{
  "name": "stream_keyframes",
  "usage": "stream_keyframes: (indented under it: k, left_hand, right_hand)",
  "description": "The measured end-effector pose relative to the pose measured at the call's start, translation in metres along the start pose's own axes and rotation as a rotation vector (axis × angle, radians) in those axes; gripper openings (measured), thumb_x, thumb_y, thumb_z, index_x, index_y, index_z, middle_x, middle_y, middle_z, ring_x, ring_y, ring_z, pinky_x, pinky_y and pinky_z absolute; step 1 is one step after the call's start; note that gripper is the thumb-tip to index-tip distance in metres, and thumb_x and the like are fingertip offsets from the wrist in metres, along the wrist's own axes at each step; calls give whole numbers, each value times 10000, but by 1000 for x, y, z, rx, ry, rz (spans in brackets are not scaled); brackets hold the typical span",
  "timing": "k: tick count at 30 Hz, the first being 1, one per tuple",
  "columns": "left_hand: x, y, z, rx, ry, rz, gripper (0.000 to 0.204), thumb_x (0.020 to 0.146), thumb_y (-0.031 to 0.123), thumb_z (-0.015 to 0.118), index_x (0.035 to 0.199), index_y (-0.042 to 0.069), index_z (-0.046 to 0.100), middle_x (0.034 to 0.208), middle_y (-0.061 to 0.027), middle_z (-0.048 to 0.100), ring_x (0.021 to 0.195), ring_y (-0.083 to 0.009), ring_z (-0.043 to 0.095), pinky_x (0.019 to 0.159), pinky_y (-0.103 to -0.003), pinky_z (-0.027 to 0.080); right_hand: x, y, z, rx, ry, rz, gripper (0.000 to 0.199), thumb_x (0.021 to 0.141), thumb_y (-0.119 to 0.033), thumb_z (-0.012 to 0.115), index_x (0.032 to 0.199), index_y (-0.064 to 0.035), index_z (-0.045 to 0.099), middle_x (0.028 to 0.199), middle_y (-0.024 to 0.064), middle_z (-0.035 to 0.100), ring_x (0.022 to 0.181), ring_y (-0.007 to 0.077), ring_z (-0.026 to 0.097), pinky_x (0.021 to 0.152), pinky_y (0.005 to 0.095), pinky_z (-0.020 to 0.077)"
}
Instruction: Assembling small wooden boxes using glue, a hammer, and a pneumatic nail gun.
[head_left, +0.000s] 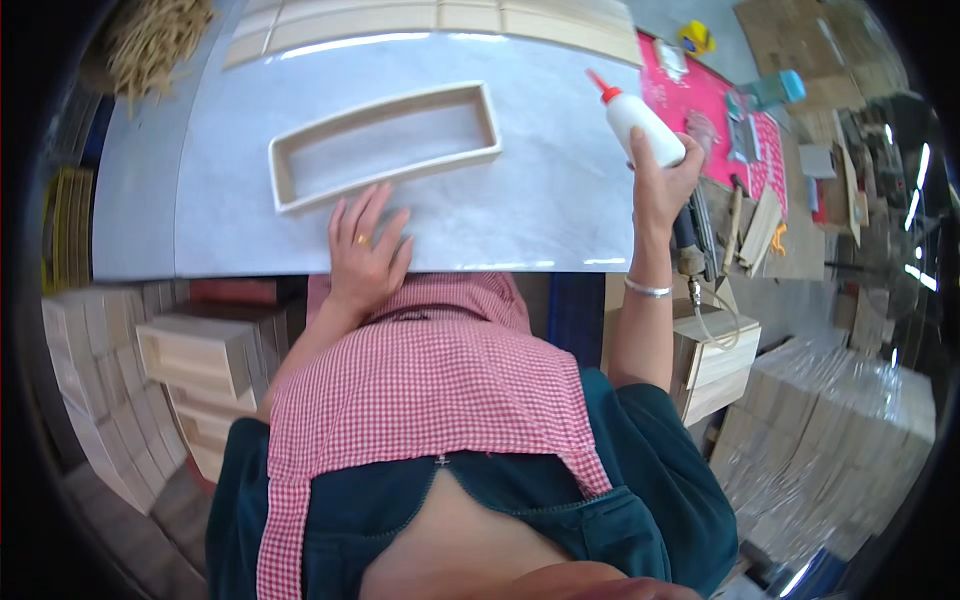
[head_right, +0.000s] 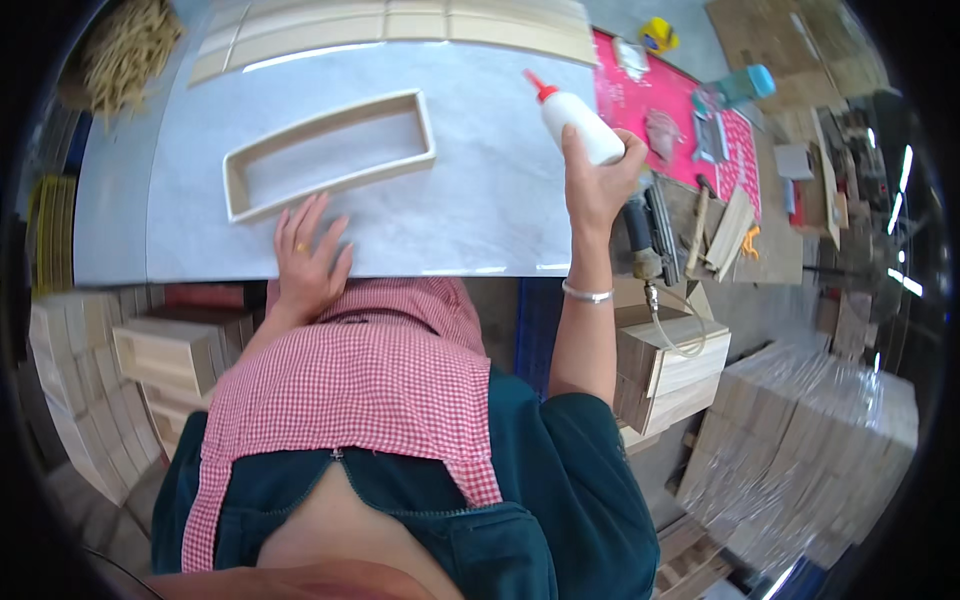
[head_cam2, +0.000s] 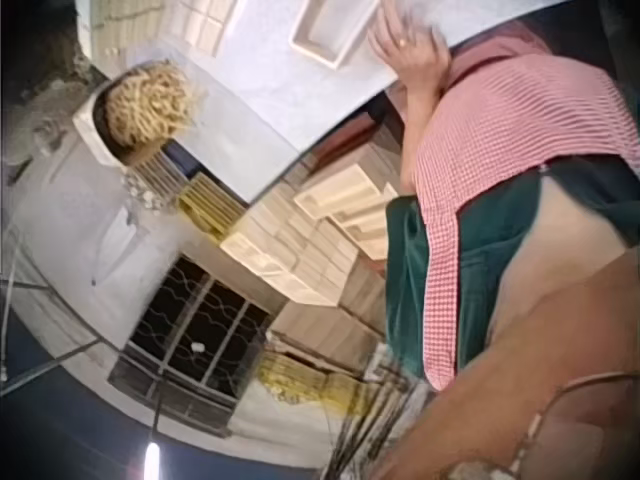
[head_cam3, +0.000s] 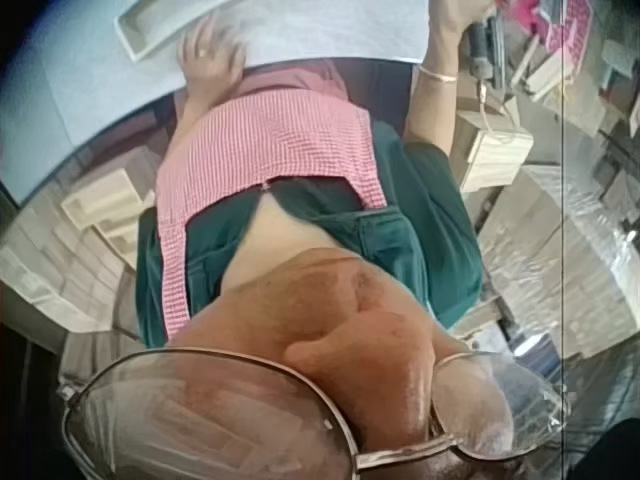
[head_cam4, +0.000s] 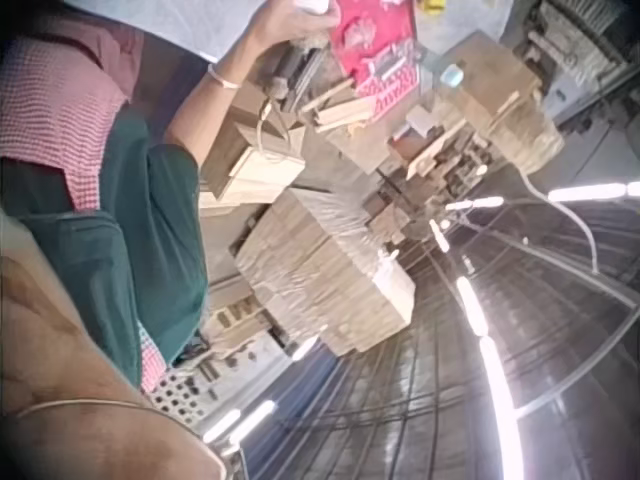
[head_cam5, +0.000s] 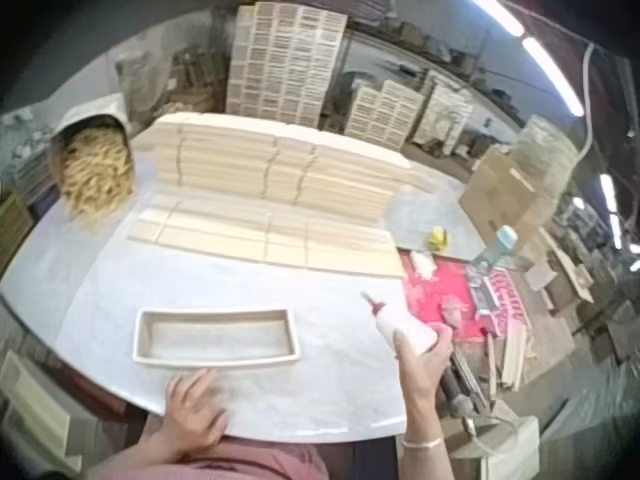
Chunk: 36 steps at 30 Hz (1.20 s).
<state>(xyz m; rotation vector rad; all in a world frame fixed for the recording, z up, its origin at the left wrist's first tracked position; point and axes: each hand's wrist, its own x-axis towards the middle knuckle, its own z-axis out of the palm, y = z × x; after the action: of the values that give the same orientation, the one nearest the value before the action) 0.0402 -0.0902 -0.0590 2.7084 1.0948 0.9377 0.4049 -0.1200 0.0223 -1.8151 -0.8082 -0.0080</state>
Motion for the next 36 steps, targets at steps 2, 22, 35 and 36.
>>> stream_keyframes:
  k: [2, 22, 35, 36]
  left_hand:
    - [3, 3, -6, -8, -7, 22, 341, 851, 170, 707, 1177, 71, 683, 1470, -162, 502, 1370, -309, 457, 1166, -527, 314]
    - [85, -27, -25, 256, -484, -46, 351, 836, 95, 725, 1184, 88, 682, 1223, -100, 639, 1218, -308, 561, 1126, -515, 349]
    - [82, -34, -39, 271, -535, -87, 199, 857, 110, 711, 1052, 70, 699, 1081, -95, 680, 1054, -287, 590, 993, -408, 420]
    - [80, -34, -41, 273, -527, -90, 199, 857, 110, 711, 1052, 70, 699, 1081, -95, 680, 1054, -287, 590, 993, -408, 420]
  right_hand:
    - [42, 33, -4, -149, 90, -99, 549, 757, -314, 846, 1030, 14, 500, 952, 165, 568, 834, 249, 592, 774, 361, 515]
    - [46, 205, -171, -1335, 199, -373, 289, 829, -110, 672, 1107, -50, 627, 1015, 174, 665, 861, 367, 634, 809, 411, 512]
    - [-321, 189, -411, -905, 416, 1415, 793, 805, -589, 714, 1156, 121, 670, 1108, 270, 711, 1037, 405, 689, 895, 449, 548]
    - [-325, 194, -410, -899, 416, 1408, 793, 805, -589, 714, 1156, 121, 670, 1108, 270, 711, 1037, 405, 689, 895, 449, 548]
